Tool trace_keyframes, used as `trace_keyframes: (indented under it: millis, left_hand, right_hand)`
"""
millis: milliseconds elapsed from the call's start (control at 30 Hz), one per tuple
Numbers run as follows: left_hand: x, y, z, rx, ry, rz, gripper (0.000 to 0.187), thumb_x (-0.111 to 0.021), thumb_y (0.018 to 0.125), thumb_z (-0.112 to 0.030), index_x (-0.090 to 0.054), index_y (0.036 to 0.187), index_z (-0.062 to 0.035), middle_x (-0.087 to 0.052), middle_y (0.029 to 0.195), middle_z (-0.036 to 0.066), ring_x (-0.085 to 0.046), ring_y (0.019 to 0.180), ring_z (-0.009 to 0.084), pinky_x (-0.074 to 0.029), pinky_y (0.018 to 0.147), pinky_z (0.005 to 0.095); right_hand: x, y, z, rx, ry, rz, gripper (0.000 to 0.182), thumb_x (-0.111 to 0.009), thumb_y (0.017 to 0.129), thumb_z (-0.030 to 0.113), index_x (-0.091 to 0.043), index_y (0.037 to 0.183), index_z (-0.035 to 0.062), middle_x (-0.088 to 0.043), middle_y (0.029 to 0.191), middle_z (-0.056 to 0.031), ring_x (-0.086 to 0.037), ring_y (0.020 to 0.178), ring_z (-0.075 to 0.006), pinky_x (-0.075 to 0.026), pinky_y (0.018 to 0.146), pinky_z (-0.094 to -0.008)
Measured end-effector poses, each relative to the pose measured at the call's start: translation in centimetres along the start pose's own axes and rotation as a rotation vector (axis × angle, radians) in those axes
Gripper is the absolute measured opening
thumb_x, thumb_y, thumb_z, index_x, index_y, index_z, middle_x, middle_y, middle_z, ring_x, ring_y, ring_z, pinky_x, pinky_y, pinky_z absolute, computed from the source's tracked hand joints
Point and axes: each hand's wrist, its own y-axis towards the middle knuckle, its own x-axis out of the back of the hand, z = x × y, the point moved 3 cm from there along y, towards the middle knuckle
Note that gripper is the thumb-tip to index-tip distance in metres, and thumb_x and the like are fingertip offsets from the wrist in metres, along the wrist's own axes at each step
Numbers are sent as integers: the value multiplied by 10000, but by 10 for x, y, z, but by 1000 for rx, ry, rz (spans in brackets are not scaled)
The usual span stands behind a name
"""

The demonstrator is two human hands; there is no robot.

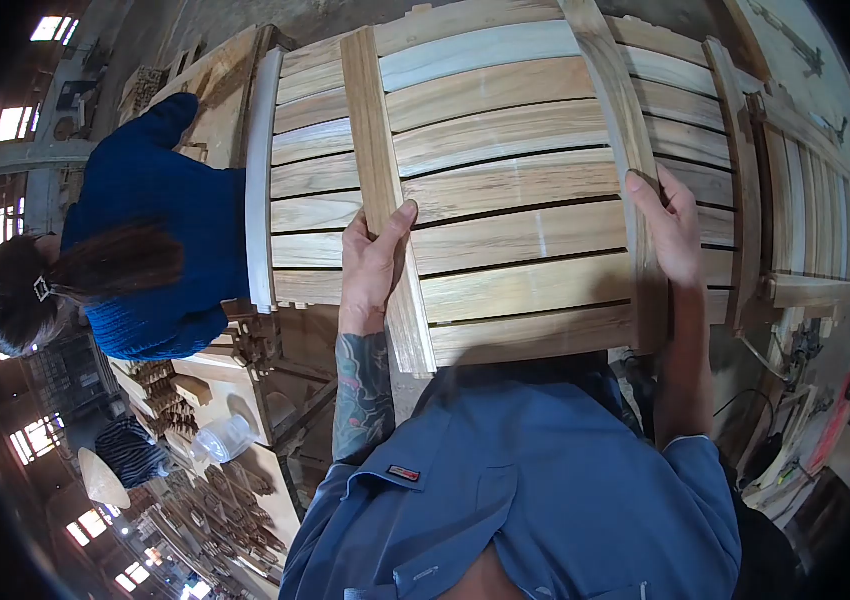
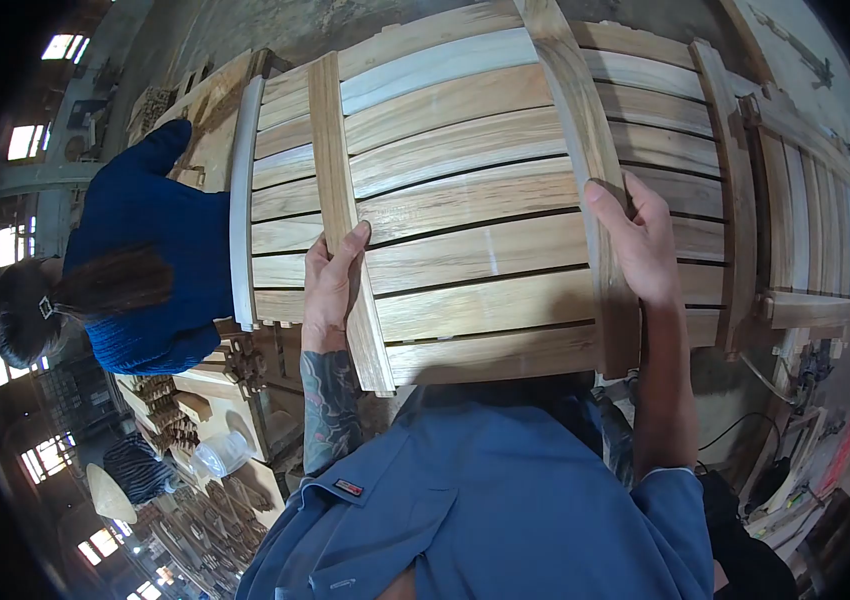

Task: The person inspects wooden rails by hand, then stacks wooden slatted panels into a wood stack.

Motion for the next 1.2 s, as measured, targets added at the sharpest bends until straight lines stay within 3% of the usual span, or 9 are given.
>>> trace_keyframes:
  millis: [433, 633, 933, 1100, 1200]
  left_hand:
    - [5, 0, 4, 8, 107, -35, 372, -720, 877, -154, -547, 1114, 75, -635, 974, 90, -600, 853, 104, -494, 766, 222]
    - [3, -1, 5, -45, 16, 8, 329, -703, 889, -144, -552, 1097, 61, -635, 939, 70, -587, 807, 87, -484, 714, 216]
    - [5, -2, 4, -69, 56, 37, 304, -679, 909, -152, -564, 1097, 57, -633, 950, 59, -585, 834, 85, -478, 745, 216]
    - [15, -4, 7, 4, -85, -31, 323, -615, 954, -235, -587, 1119, 41, -649, 1013, 48, -598, 911, 90, -462, 828, 213]
    - [20, 0, 12, -42, -91, 29, 362, -605, 960, -267, -587, 1146, 43, -656, 1057, 64, -608, 956, 107, -461, 861, 222]
  right_hand:
    - [-1, 0, 4, 25, -26, -1, 350, -612, 949, 295, -623, 1104, -19, -636, 926, 1, -527, 828, -47, -429, 749, -214]
    - [-1, -2, 3, 22, -29, -15, 355, -612, 949, 298, -623, 1107, -19, -639, 932, -6, -531, 838, -53, -434, 757, -222]
    - [0, -2, 3, 36, -67, -6, 350, -596, 958, 311, -627, 1085, -13, -626, 906, 9, -507, 823, -45, -423, 745, -217]
    - [1, -2, 0, 39, -68, -11, 342, -589, 962, 303, -626, 1087, -13, -619, 899, 14, -505, 820, -44, -419, 747, -216]
    - [0, -2, 0, 27, -51, -10, 335, -582, 966, 294, -623, 1095, -13, -620, 905, 13, -509, 823, -45, -420, 752, -215]
